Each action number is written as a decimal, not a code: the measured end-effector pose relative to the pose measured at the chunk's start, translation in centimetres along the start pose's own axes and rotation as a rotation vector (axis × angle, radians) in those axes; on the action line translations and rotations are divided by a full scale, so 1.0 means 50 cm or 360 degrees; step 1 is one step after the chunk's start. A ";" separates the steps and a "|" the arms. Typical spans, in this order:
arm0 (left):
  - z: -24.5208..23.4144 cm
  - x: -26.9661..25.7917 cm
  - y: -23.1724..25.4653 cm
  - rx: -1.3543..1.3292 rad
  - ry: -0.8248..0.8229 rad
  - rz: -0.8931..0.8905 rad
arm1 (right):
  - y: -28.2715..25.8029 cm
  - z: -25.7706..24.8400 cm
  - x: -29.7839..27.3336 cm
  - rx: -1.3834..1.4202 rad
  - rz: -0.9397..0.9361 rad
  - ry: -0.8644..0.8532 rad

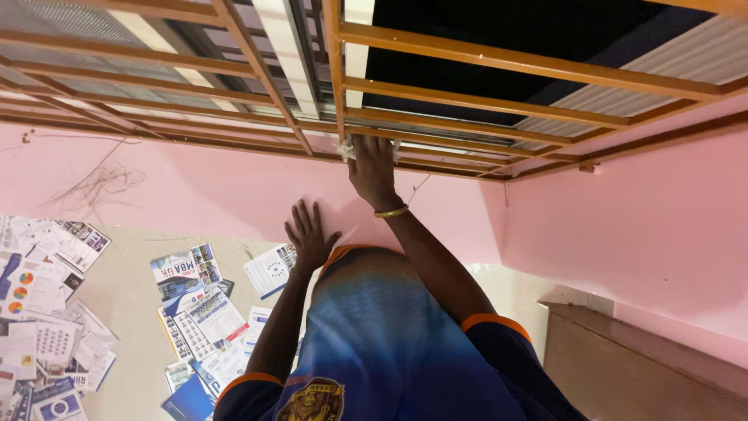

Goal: The person cleans a metal window grille with a cloth, wiping the horizontal and vertical bars across different sections of the grille.

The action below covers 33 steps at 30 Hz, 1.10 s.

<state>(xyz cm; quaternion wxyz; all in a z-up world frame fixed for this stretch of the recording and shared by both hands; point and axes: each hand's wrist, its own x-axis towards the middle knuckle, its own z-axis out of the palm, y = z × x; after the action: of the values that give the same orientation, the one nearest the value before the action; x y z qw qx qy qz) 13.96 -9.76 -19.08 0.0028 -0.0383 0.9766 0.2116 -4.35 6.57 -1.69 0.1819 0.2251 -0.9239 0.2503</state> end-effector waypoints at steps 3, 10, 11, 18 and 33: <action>-0.005 0.005 0.007 -0.0006 -0.0059 -0.0019 | 0.092 -0.004 -0.037 -0.0092 0.0034 -0.0070; -0.024 0.007 0.013 -0.0064 -0.0095 -0.0050 | 0.419 -0.214 -0.185 -0.0449 0.0298 0.0044; -0.024 0.007 0.016 -0.0067 -0.0091 -0.0059 | 0.422 -0.213 -0.185 -0.0459 0.0270 0.0080; -0.030 0.008 0.024 -0.0053 -0.0071 -0.0105 | 0.282 -0.114 -0.089 -0.0385 0.0287 0.0154; -0.030 0.005 0.026 -0.0019 -0.0044 -0.0097 | 0.096 -0.043 0.028 0.0207 -0.0199 -0.0209</action>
<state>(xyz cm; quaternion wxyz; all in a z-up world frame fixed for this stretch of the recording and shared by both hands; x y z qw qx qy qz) 13.62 -9.24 -17.18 0.0226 -0.0651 0.9736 0.2178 -7.49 11.01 -1.16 0.1212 0.3096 -0.8998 0.2827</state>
